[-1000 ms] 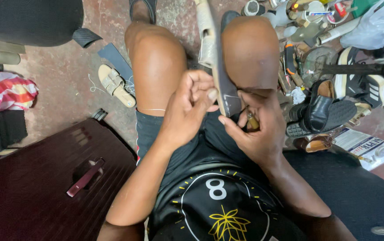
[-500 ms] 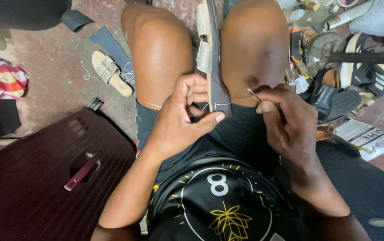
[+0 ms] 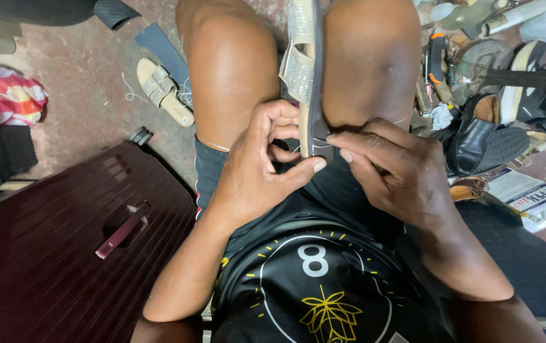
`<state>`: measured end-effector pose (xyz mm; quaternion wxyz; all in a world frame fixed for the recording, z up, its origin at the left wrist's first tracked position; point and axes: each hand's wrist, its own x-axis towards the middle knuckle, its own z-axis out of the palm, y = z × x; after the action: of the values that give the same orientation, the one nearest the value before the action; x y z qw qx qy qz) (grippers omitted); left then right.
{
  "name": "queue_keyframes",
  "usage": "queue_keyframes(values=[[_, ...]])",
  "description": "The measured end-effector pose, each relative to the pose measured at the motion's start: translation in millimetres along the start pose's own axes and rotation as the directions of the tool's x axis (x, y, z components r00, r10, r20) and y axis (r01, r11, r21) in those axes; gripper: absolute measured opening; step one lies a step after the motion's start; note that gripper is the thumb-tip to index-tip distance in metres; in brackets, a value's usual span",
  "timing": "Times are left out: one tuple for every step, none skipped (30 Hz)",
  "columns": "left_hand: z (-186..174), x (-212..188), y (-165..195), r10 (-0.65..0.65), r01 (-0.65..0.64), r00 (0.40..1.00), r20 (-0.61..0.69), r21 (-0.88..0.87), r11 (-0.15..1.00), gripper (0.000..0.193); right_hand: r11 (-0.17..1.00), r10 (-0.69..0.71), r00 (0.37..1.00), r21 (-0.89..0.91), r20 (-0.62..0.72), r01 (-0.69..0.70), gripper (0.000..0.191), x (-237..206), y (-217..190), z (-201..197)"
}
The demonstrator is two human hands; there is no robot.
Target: The person sews a beige slide sandal using a curved awl and white thread. They repeatedly pierce the sole and pull the thread through to attach the upper strap, working on the sandal while it rests on their lap.
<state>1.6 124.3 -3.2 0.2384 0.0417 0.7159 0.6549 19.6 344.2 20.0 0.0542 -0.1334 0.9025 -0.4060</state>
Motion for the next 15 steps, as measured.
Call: queue_keyframes(values=[[0.1,-0.1,-0.5,0.002,-0.002,1.0,-0.005,0.011,1.0,0.063,1.0,-0.009,1.0,-0.003,0.002,0.009,0.028,0.0,0.1,0.2],[0.1,0.0,-1.0,0.006,-0.006,1.0,-0.005,0.021,1.0,0.063,1.0,-0.016,1.0,-0.009,0.002,0.016,0.029,0.0,0.3,0.3],[0.2,0.2,-1.5,0.011,-0.011,1.0,-0.008,0.028,1.0,0.064,1.0,-0.008,1.0,-0.007,0.004,0.008,0.029,0.1,0.6,0.5],[0.5,0.4,-1.9,0.015,-0.015,1.0,-0.01,0.034,0.999,0.064,1.0,0.002,1.0,-0.005,0.007,-0.002,0.029,-0.1,0.8,0.6],[0.7,0.5,-2.4,0.017,-0.017,1.0,-0.014,0.04,0.999,0.064,1.0,0.011,1.0,-0.001,0.012,-0.011,0.028,0.1,1.1,0.7],[0.9,0.4,-2.9,0.021,-0.021,1.0,-0.013,0.053,0.998,0.064,1.0,0.014,1.0,-0.003,0.015,-0.014,0.028,0.2,1.4,0.8],[0.9,0.6,-3.4,0.027,-0.026,1.0,-0.011,0.065,0.998,0.064,1.0,0.018,1.0,-0.006,0.018,-0.018,0.028,0.4,1.7,0.8],[1.2,0.4,-3.9,0.031,-0.03,0.999,-0.009,0.076,0.997,0.064,1.0,0.022,1.0,-0.009,0.023,-0.022,0.028,0.4,1.8,0.7],[1.3,0.3,-4.4,0.033,-0.032,0.999,-0.011,0.079,0.996,0.064,1.0,0.017,1.0,-0.015,0.026,-0.017,0.028,0.6,1.8,0.4],[1.2,0.3,-4.9,0.037,-0.035,0.999,-0.013,0.084,0.996,0.064,1.0,0.011,1.0,-0.021,0.027,-0.011,0.028,0.9,1.8,0.2],[1.5,0.0,-5.2,0.039,-0.037,0.999,-0.015,0.088,0.995,0.064,1.0,0.007,1.0,-0.026,0.029,-0.006,0.029,1.1,1.5,-0.4],[1.6,-0.2,-5.5,0.038,-0.036,0.999,-0.023,0.11,0.993,0.065,0.999,0.008,0.999,-0.035,0.035,-0.007,0.029,1.4,1.4,-1.0],[2.3,-0.5,-5.6,0.038,-0.033,0.999,-0.033,0.131,0.991,0.065,0.999,0.009,0.999,-0.044,0.043,-0.007,0.029,2.0,1.5,-1.9],[3.1,-0.6,-5.6,0.038,-0.031,0.998,-0.042,0.151,0.988,0.065,0.999,0.011,0.999,-0.054,0.051,-0.008,0.03,2.4,1.6,-2.9],[3.9,-0.8,-5.4,0.042,-0.034,0.998,-0.051,0.151,0.988,0.065,0.997,0.011,0.998,-0.074,0.066,-0.006,0.03,2.9,1.8,-4.1]])
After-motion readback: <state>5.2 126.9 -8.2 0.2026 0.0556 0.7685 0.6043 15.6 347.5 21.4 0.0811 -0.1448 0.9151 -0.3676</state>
